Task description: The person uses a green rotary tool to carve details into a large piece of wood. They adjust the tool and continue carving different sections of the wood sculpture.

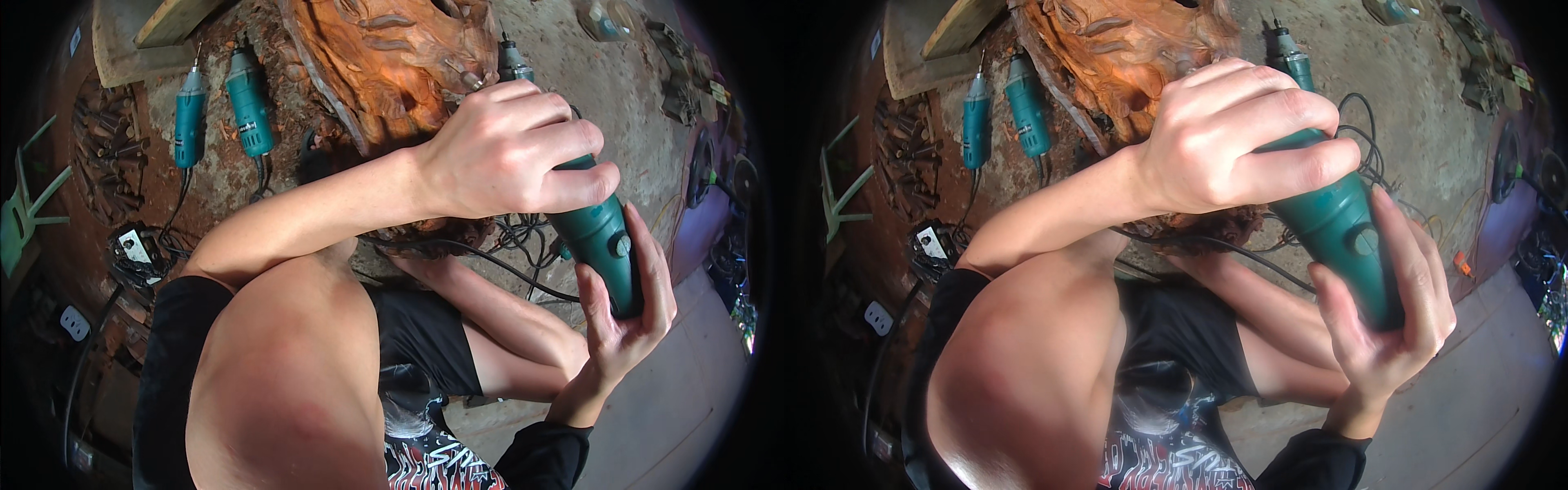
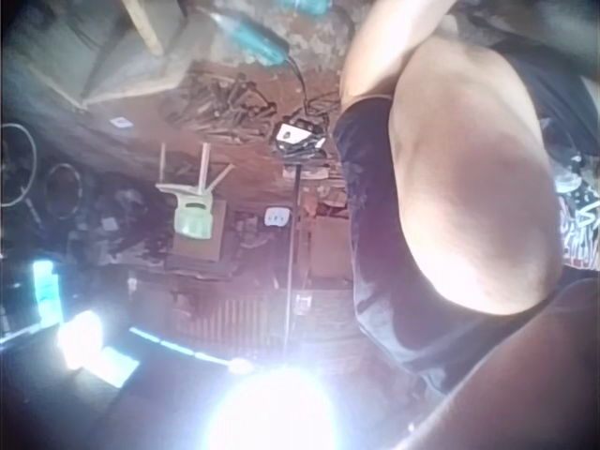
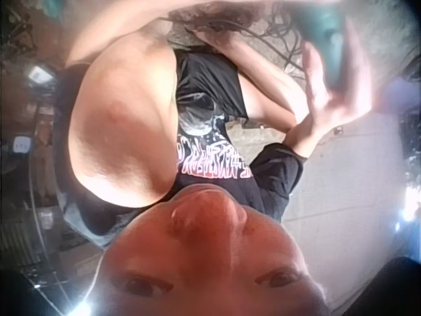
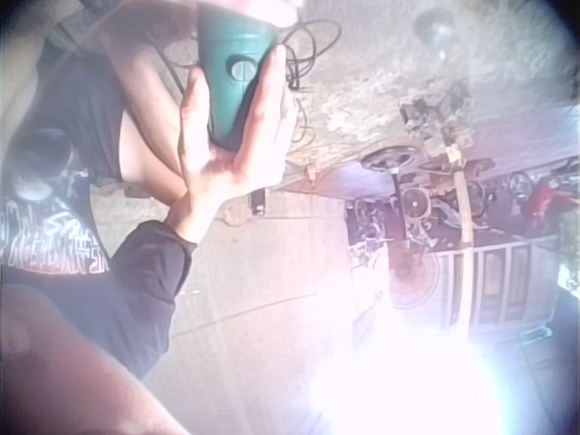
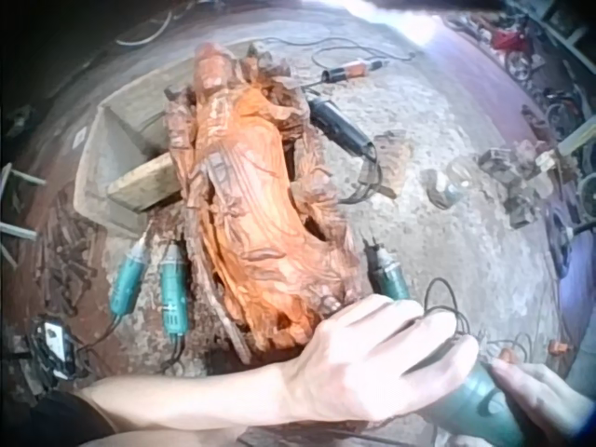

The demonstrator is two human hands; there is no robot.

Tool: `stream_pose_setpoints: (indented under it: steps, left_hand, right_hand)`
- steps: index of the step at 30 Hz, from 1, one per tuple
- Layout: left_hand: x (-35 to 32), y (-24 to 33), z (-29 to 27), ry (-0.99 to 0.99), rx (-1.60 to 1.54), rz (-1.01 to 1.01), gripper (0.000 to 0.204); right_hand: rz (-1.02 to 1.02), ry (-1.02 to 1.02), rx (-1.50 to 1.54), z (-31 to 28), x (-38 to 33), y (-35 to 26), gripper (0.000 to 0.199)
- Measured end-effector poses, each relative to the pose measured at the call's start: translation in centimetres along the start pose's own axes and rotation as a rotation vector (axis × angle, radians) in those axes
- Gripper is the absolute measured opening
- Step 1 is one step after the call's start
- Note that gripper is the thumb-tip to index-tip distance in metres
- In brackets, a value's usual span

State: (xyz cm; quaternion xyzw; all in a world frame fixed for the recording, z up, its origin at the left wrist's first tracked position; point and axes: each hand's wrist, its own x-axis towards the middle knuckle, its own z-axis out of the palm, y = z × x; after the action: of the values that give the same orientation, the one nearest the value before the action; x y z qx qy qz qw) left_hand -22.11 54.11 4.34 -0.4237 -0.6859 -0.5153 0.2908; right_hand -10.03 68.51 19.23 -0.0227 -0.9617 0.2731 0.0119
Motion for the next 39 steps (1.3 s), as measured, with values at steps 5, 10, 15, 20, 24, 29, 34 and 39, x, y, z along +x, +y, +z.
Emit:
stream_pose_setpoints:
  steps: [5, 10, 15, 20, 24, 29, 34, 39]
  left_hand:
    - [0.03, -0.02, -0.11, 0.002, -0.007, 0.012, 0.02]
    - [0.14, 0.22, -0.12, 0.0, -0.013, 0.011, 0.02]
    - [0.02, 0.02, -0.19, 0.013, -0.029, -0.001, 0.019]
    - [0.01, -0.02, -0.07, 0.021, -0.022, 0.011, 0.019]
    - [0.15, -0.09, -0.22, 0.015, -0.021, 0.018, 0.019]
    - [-0.01, 0.1, 0.03, 0.023, -0.024, 0.014, 0.018]
    - [-0.22, 0.55, -0.12, 0.016, -0.012, 0.019, 0.021]
    - [-0.34, 0.44, -0.13, -0.013, -0.017, 0.018, 0.021]
  right_hand:
    - [0.041, -0.001, -0.014, 0.04, -0.28, -0.37, 0.062]
    - [0.024, -0.013, -0.042, -0.31, -0.56, -0.48, 0.062]
    - [0.05, -0.008, -0.039, -0.12, -0.35, -0.96, 0.061]
    - [0.043, -0.001, -0.041, -0.02, -0.52, -0.74, 0.062]
    - [0.046, 0.002, -0.033, 0.04, -0.53, -0.78, 0.062]
    - [0.033, -0.008, -0.053, -0.17, -0.58, -0.73, 0.062]
    - [0.012, -0.021, -0.069, -0.56, -0.88, -0.62, 0.062]
    - [0.041, -0.016, -0.056, -0.42, -0.88, -0.72, 0.063]
